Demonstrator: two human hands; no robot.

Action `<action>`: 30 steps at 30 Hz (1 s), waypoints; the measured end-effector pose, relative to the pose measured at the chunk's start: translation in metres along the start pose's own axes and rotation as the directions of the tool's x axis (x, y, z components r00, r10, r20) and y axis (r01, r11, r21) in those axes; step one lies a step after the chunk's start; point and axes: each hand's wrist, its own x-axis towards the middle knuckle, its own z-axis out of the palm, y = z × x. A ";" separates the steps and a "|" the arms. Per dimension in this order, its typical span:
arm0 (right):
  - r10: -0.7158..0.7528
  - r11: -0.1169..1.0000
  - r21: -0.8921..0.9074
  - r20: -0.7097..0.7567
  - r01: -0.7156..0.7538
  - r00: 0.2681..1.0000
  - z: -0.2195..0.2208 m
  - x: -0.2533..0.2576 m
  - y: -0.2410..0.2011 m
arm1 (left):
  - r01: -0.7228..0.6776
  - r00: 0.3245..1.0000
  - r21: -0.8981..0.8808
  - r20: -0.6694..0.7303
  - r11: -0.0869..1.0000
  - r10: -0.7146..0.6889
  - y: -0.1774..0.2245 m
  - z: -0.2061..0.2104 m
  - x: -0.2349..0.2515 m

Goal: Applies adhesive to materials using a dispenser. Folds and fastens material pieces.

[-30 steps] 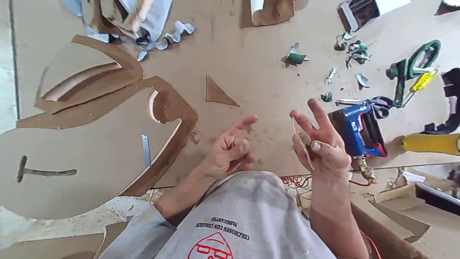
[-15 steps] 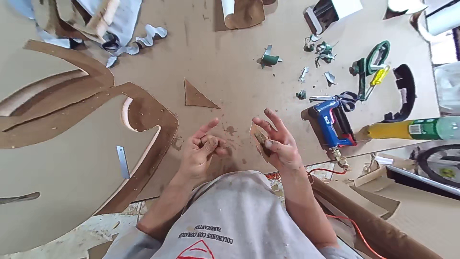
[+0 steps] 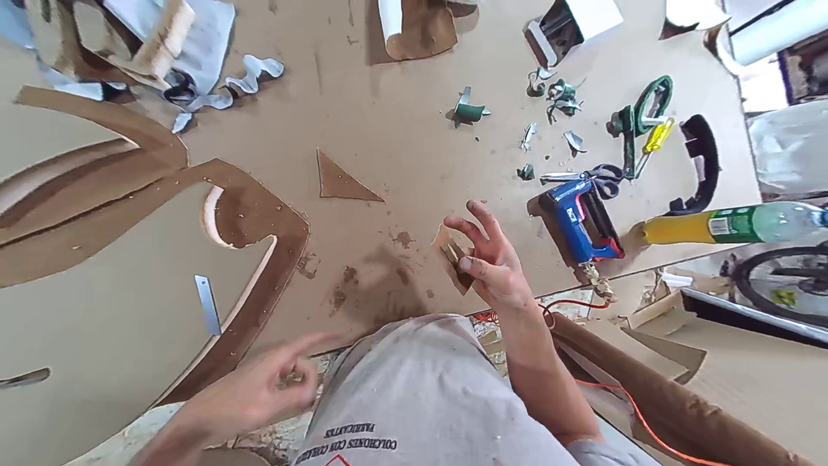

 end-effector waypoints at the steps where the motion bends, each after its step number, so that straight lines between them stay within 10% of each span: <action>1: 0.002 1.000 -0.002 0.041 -0.002 0.999 0.005 0.000 0.000 | -0.007 0.980 0.027 -0.196 1.000 0.012 0.007 0.007 0.012; 4: 0.013 1.000 -0.004 0.207 -0.012 0.978 0.025 0.006 -0.003 | -0.284 0.830 -0.058 -0.514 0.957 0.216 0.028 0.022 0.073; 8: 0.066 0.998 -0.042 0.371 -0.054 0.926 0.044 0.008 -0.013 | -0.568 0.779 -0.240 -0.466 0.787 0.420 0.062 0.036 0.110; 19: 0.185 0.973 -0.200 0.368 -0.117 0.911 0.045 0.006 -0.016 | -0.606 0.744 -0.161 -0.459 0.779 0.484 0.075 0.043 0.114; 23: -0.019 0.989 -0.144 0.119 0.036 0.993 0.040 0.003 -0.009 | -0.702 0.623 -0.169 -0.617 0.691 0.481 0.075 0.046 0.124; 30: -0.454 0.838 -0.334 0.010 0.431 0.891 0.078 -0.013 -0.005 | -0.815 0.488 -0.191 -0.737 0.548 0.468 0.092 0.057 0.142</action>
